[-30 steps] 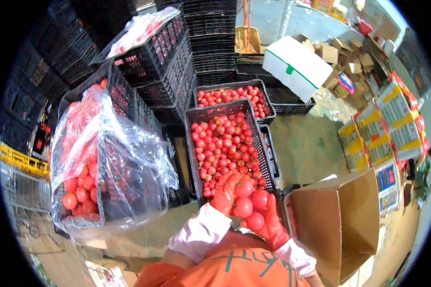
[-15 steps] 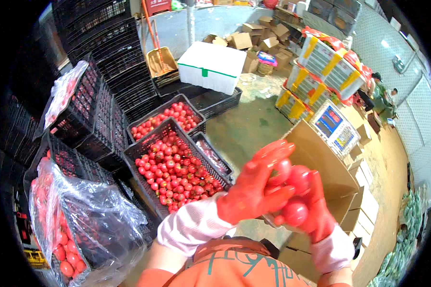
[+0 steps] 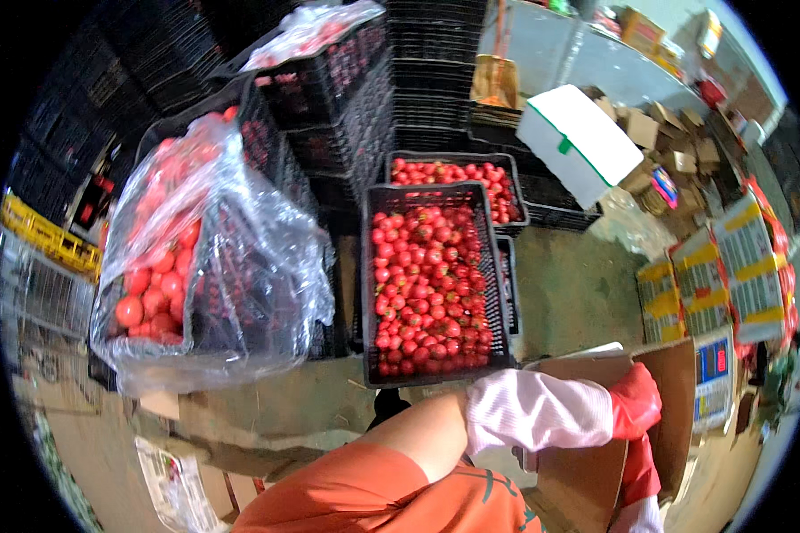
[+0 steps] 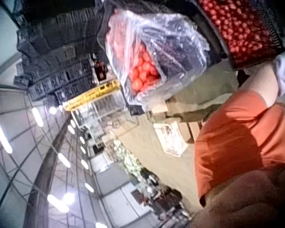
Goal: The person sorts tomatoes by hand into cardboard boxes, picking them from a black plastic crate and placing them into boxes.
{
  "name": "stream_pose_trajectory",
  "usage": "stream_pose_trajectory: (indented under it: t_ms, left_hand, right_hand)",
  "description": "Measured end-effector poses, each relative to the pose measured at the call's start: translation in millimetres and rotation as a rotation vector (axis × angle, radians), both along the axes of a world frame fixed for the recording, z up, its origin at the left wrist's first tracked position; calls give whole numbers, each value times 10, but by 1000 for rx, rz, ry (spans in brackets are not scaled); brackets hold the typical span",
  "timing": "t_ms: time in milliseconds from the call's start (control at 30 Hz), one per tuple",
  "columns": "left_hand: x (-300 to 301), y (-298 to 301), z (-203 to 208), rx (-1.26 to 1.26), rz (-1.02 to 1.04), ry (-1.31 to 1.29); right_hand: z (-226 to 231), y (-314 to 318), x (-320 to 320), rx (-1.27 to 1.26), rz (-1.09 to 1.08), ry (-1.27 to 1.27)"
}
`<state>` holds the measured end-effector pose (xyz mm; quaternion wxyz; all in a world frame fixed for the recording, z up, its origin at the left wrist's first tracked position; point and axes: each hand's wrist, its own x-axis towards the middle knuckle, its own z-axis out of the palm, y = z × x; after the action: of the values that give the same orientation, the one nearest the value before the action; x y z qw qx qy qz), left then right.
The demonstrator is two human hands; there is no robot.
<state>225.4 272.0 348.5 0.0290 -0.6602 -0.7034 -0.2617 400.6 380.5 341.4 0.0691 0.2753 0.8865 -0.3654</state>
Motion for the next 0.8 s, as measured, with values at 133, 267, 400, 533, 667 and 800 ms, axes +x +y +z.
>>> stream_pose_trajectory:
  t_ms: [133,267,400,533,667,800]
  left_hand:
    - [-78,-36,-163,359,-58,-268]
    - [-267,-872,-1,911,24,-321]
    - [-790,-1708,-1185,658,383,-528]
    - [-953,-2686,-2887,-251,1038,-787]
    - [-1261,-2988,-3430,-457,1150,-749]
    - [-1690,-2955,-3859,-344,1159,-838]
  right_hand:
    - [443,52,-156,-183,-315,36]
    - [1288,-241,-213,-241,-552,364]
    - [1481,-1664,-926,209,-612,447]
    - [1094,-2080,-1425,-179,-677,196]
    - [95,-2171,-1716,-643,-563,-1]
    - [-738,-2445,-2010,-863,-580,-295]
